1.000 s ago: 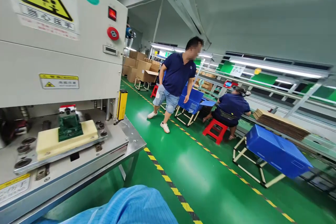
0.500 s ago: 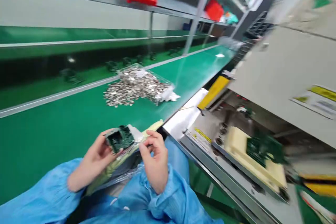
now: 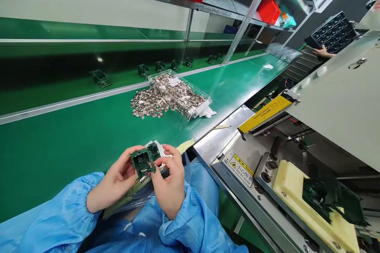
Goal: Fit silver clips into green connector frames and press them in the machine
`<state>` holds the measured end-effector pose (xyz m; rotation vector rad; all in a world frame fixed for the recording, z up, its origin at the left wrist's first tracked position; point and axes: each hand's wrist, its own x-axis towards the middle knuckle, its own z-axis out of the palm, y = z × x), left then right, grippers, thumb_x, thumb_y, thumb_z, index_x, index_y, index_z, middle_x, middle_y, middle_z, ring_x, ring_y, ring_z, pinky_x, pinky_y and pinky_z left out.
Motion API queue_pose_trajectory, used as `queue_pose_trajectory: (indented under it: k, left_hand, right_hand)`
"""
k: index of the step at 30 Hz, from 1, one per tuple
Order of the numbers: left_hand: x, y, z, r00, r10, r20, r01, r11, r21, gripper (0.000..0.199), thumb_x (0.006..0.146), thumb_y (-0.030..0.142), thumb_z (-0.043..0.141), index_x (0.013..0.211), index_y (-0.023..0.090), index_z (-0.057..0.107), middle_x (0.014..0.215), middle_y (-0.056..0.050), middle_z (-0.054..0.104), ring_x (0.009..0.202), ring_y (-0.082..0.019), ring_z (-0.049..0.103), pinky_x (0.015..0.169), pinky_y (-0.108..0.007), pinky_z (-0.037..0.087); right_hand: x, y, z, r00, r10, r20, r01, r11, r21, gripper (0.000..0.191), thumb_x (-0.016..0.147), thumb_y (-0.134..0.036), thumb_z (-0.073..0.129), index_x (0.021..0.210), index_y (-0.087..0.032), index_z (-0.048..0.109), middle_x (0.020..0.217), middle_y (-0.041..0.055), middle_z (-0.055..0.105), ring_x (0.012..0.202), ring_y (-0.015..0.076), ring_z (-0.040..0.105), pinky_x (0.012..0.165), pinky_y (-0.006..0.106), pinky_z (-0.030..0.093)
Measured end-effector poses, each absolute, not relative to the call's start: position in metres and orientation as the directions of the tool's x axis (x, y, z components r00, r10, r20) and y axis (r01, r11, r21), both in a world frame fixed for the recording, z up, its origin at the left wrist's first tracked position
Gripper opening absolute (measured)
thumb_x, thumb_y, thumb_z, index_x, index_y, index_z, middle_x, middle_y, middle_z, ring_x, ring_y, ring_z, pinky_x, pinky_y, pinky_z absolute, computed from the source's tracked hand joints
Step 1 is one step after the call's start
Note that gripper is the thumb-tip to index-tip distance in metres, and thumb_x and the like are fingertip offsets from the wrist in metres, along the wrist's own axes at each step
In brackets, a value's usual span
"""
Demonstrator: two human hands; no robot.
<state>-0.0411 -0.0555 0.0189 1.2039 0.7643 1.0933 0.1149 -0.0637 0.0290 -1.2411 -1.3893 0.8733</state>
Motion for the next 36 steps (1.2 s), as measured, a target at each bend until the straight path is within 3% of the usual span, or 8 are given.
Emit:
queue_pose_trajectory:
  k: [7,11,16,20,26,36]
  left_hand:
    - [-0.0361,-0.0585,0.0191,0.276,0.958,0.075,-0.113,-0.045,0.993,0.034,0.088,0.029,0.059,0.12,0.024,0.048,0.113,-0.007,0.061,0.1,-0.017,0.063,0.085,-0.023,0.053]
    - [-0.035,-0.0601,0.0173,0.21,0.975,0.075,-0.012,-0.074,0.997,0.03,0.089,0.03,0.056,0.118,0.024,0.051,0.096,-0.004,0.064,0.082,-0.014,0.062,0.074,-0.022,0.053]
    - [-0.0333,-0.0602,0.0203,0.174,0.983,0.049,0.04,-0.057,0.998,0.029,0.088,0.032,0.057,0.115,0.024,0.052,0.091,-0.002,0.065,0.077,-0.014,0.062,0.067,-0.02,0.051]
    - [-0.0332,-0.0598,0.024,0.184,0.982,0.043,0.098,-0.062,0.993,0.028,0.088,0.031,0.057,0.114,0.023,0.053,0.085,-0.001,0.065,0.072,-0.013,0.061,0.063,-0.02,0.05]
    - [-0.0351,-0.0595,0.0258,0.214,0.977,0.024,0.021,-0.029,0.999,0.027,0.087,0.028,0.057,0.114,0.022,0.054,0.098,-0.004,0.068,0.082,-0.014,0.066,0.075,-0.021,0.054]
    - [-0.0332,-0.0582,0.0263,0.187,0.982,-0.014,-0.04,0.022,0.999,0.032,0.077,0.026,0.069,0.108,0.021,0.06,0.097,-0.005,0.07,0.081,-0.016,0.069,0.075,-0.024,0.057]
  right_hand:
    - [0.1144,-0.0642,0.0312,0.098,0.974,0.207,0.239,0.179,-0.954,0.003,0.078,-0.018,0.065,0.076,-0.021,0.064,0.114,0.0085,0.056,0.094,0.0212,0.058,0.068,0.029,0.046]
    - [0.1134,-0.065,0.0286,0.11,0.98,0.163,0.218,0.136,-0.966,0.006,0.078,-0.017,0.065,0.074,-0.02,0.064,0.106,0.0071,0.059,0.08,0.0179,0.057,0.062,0.027,0.045]
    - [0.112,-0.0641,0.0233,0.081,0.996,0.041,-0.015,0.043,-0.999,0.003,0.081,-0.022,0.064,0.079,-0.02,0.062,0.089,0.0041,0.06,0.073,0.0164,0.055,0.058,0.026,0.043]
    - [0.1111,-0.0615,0.0228,0.075,0.994,-0.084,-0.201,-0.068,-0.977,0.016,0.073,-0.027,0.074,0.076,-0.02,0.061,0.073,0.001,0.058,0.066,0.0152,0.052,0.054,0.024,0.041]
    - [0.1106,-0.0602,0.0234,0.056,0.984,-0.168,-0.324,-0.141,-0.935,0.027,0.063,-0.03,0.083,0.074,-0.019,0.06,0.072,0.0001,0.059,0.06,0.0124,0.049,0.052,0.023,0.04]
    - [0.1091,-0.0631,0.0237,0.093,0.975,-0.202,-0.364,-0.156,-0.918,0.033,0.057,-0.029,0.085,0.07,-0.019,0.056,0.069,-0.0017,0.055,0.062,0.0126,0.048,0.056,0.023,0.041]
